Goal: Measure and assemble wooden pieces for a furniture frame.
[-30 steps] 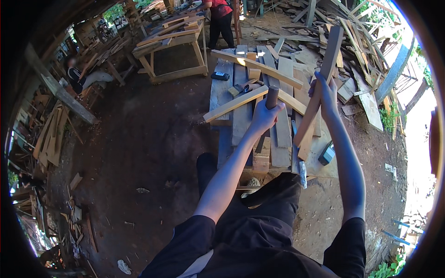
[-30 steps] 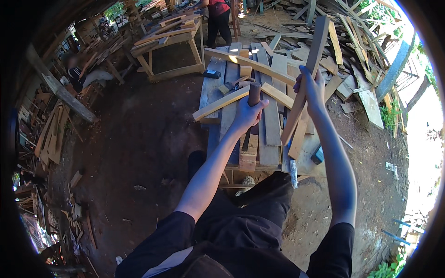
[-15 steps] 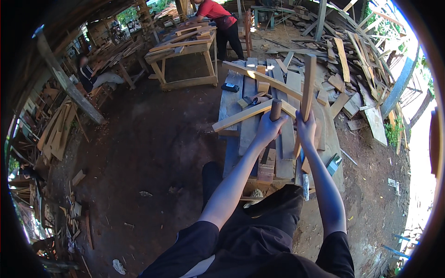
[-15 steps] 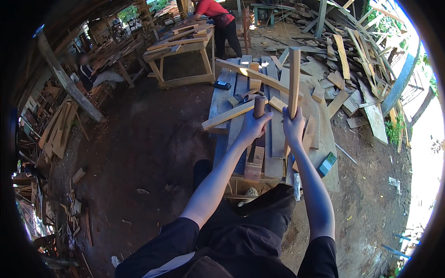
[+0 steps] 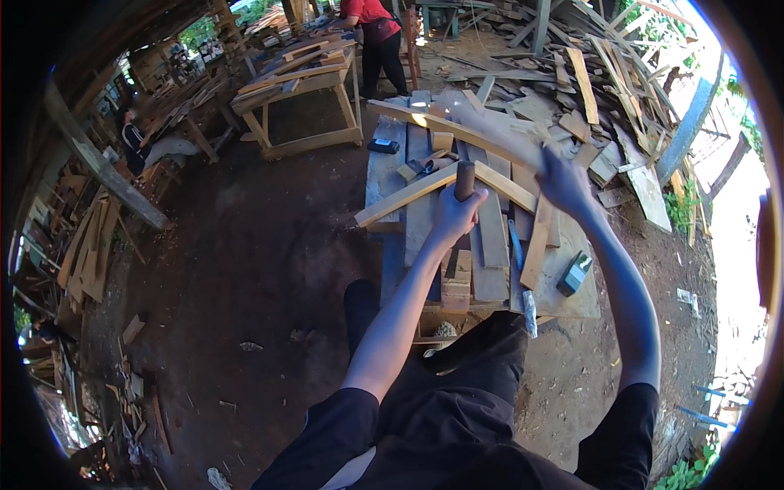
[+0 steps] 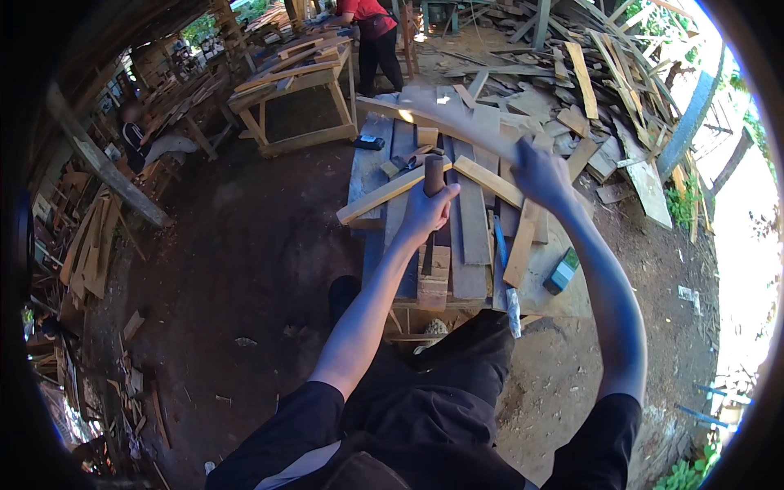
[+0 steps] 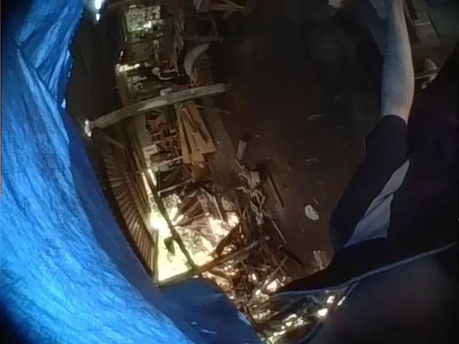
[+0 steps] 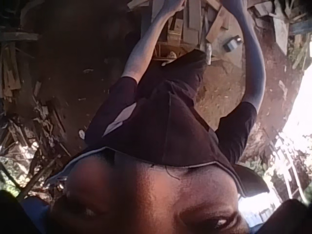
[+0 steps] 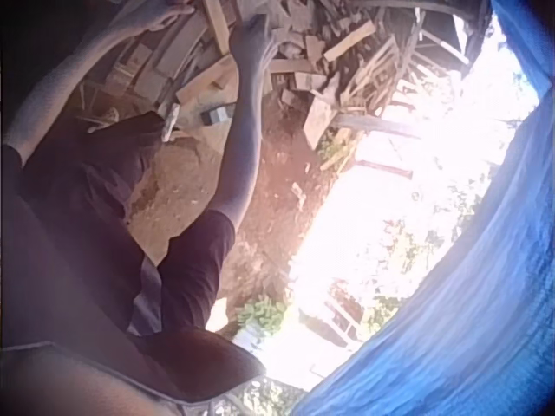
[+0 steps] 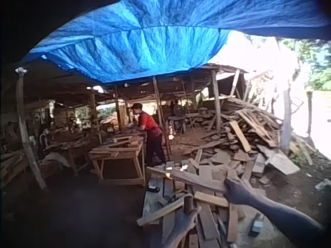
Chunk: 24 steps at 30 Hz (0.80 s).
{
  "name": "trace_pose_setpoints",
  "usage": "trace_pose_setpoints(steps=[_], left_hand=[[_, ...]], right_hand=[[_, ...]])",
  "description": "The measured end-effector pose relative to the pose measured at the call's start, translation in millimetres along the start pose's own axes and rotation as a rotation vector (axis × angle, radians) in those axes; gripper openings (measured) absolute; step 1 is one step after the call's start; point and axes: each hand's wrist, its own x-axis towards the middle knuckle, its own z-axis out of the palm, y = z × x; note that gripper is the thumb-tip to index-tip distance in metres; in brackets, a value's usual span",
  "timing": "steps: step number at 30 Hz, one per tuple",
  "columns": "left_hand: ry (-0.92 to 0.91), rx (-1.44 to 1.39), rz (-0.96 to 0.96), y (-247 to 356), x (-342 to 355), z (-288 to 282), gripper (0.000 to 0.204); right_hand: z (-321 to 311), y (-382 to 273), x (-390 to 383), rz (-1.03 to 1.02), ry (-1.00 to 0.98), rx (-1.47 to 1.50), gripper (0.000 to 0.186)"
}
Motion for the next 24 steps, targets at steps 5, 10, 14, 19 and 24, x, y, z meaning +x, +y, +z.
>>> trace_pose_setpoints(steps=[5,10,14,19,24], left_hand=[[-0.016,0.018,-0.013,0.7,-4.8,5.1,0.029],[0.022,0.018,-0.023,4.2,-5.6,1.3,0.030],[0.057,0.020,-0.027,6.7,-4.0,0.3,0.032],[-0.002,0.010,-0.035,7.5,3.8,0.0,0.025],[-0.063,0.016,0.024,5.4,-0.6,11.2,0.022]], right_hand=[[15.0,28.0,5.3,0.120,0.014,0.427,0.025],[18.0,22.8,2.4,-0.290,-0.112,-0.040,0.028],[2.8,33.8,45.1,0.272,0.059,0.576,0.023],[26.1,58.0,30.0,-0.275,0.088,0.016,0.022],[12.5,91.1,38.8,0.254,0.020,0.498,0.025]])
